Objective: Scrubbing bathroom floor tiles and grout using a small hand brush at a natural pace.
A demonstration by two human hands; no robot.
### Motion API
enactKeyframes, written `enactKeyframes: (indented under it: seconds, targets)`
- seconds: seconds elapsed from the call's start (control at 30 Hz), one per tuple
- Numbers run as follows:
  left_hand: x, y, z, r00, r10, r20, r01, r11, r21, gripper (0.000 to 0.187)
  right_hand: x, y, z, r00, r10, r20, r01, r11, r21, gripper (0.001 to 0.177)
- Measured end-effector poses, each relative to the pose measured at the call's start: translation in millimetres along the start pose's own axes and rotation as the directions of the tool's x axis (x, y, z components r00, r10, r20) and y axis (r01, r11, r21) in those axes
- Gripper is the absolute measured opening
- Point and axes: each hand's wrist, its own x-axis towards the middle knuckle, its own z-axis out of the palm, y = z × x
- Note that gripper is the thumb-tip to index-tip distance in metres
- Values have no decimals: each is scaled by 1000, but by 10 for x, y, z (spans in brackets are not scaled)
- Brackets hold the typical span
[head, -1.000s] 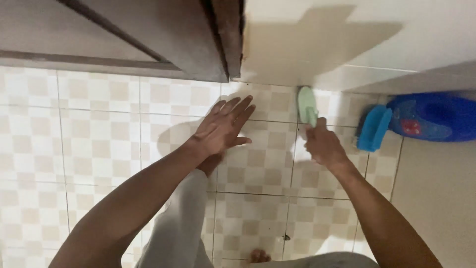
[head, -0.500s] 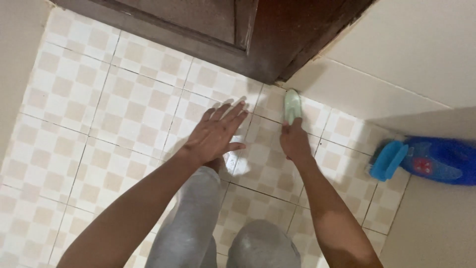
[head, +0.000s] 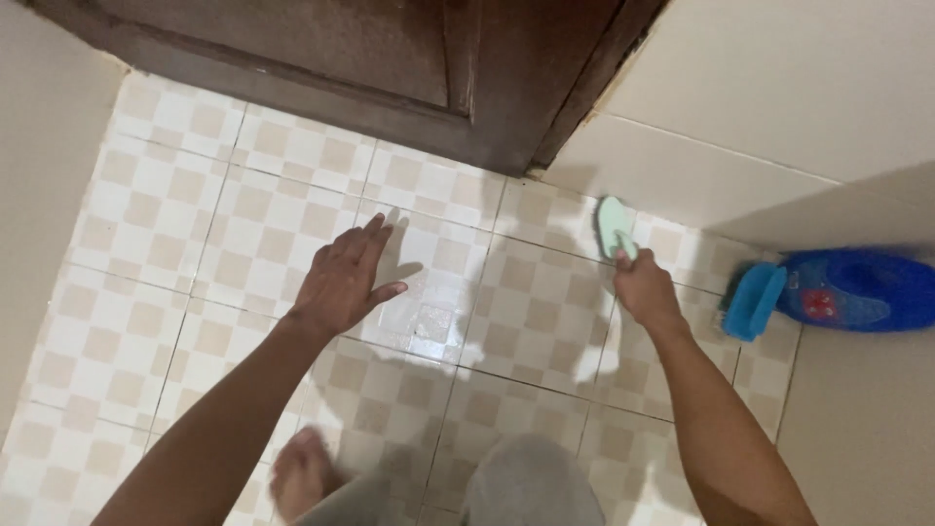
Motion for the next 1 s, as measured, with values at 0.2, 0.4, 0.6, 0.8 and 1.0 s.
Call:
enactKeyframes:
  seconds: [0.2, 0.4, 0.6, 0.8, 1.0]
  targets:
    - [297, 147, 224, 996, 89, -9, -89, 993, -75, 82, 57, 237, 3, 994, 108, 0, -107, 981, 162, 55]
    - [285, -145, 272, 977, 211, 30, -209, 977, -51, 83, -311, -567, 94, 996, 89, 28, -91, 991, 102, 65]
    - [77, -612, 501, 979, 178, -102, -191, 971, -142, 83, -448, -1516, 737, 975, -127, 181, 109, 988, 106, 62]
    - [-296, -704, 764, 969, 97, -225, -153, 957, -246, 79, -814, -1932, 1143, 935, -313, 167, 332, 939, -93, 49]
    - [-604, -802, 820, 967, 116, -229, -147, 982, -122, 82, -697, -1326, 901, 988, -146, 47, 150, 983, -104, 66]
